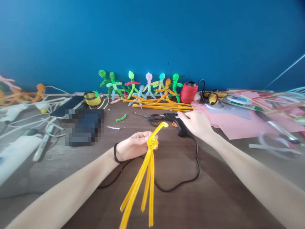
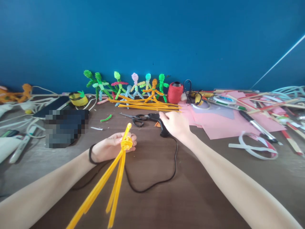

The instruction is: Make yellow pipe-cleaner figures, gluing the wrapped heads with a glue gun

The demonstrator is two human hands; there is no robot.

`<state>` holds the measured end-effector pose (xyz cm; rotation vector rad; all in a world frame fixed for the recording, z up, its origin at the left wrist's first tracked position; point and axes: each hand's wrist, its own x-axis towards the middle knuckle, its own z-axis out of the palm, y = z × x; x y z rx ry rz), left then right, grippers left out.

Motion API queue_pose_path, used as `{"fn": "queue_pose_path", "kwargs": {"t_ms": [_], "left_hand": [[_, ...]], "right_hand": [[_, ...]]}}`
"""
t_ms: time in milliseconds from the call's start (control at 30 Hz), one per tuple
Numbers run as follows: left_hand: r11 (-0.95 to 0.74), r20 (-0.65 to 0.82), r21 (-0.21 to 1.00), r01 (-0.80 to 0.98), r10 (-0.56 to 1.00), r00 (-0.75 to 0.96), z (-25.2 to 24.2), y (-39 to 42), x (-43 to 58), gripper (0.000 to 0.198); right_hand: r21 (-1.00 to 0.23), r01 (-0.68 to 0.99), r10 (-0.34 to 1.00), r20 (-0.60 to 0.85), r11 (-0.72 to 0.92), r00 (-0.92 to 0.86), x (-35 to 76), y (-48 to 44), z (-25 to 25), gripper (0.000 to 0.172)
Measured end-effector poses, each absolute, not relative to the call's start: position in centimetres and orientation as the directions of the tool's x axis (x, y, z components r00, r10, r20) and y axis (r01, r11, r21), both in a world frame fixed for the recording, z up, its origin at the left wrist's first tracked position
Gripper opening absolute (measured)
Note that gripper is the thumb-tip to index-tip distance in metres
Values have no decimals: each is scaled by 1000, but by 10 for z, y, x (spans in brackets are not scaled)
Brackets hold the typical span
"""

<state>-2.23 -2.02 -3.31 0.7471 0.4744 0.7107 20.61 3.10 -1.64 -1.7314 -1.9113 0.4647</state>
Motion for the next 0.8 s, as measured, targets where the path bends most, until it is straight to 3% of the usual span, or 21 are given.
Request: {"fn": "queue_pose_path", "kwargs": {"t_ms": [67, 133, 267, 367, 667, 800], "left_hand": [[507, -148, 774, -381, 729, 668, -32, -21, -21, 19], [500, -164, 789, -356, 731, 663, -33, -21, -20, 19], [499, -184, 799, -336, 734, 654, -34, -21, -21, 18], [495, -180, 805, -328, 730, 660, -34, -21, -21, 14], [450, -137, 835, -316, 727, 672, -31, -23, -18, 5], [435, -153, 846, -308, 751, 642, -33, -24, -17, 2]], "right_hand": [[-724, 634, 961, 175, 273, -214, 200, 23, -8, 54], [-842, 438, 923, 167, 316, -346, 193, 13, 0, 56], [-916, 264, 854, 136, 301, -501, 184, -6, 14, 55], [-875, 297, 817, 171, 383, -551, 181, -17, 22, 44], [-854, 391, 754, 4, 344, -657, 183, -22, 36, 12], [-848, 437, 739, -83, 301, -669, 183, -21, 33, 11]]}}
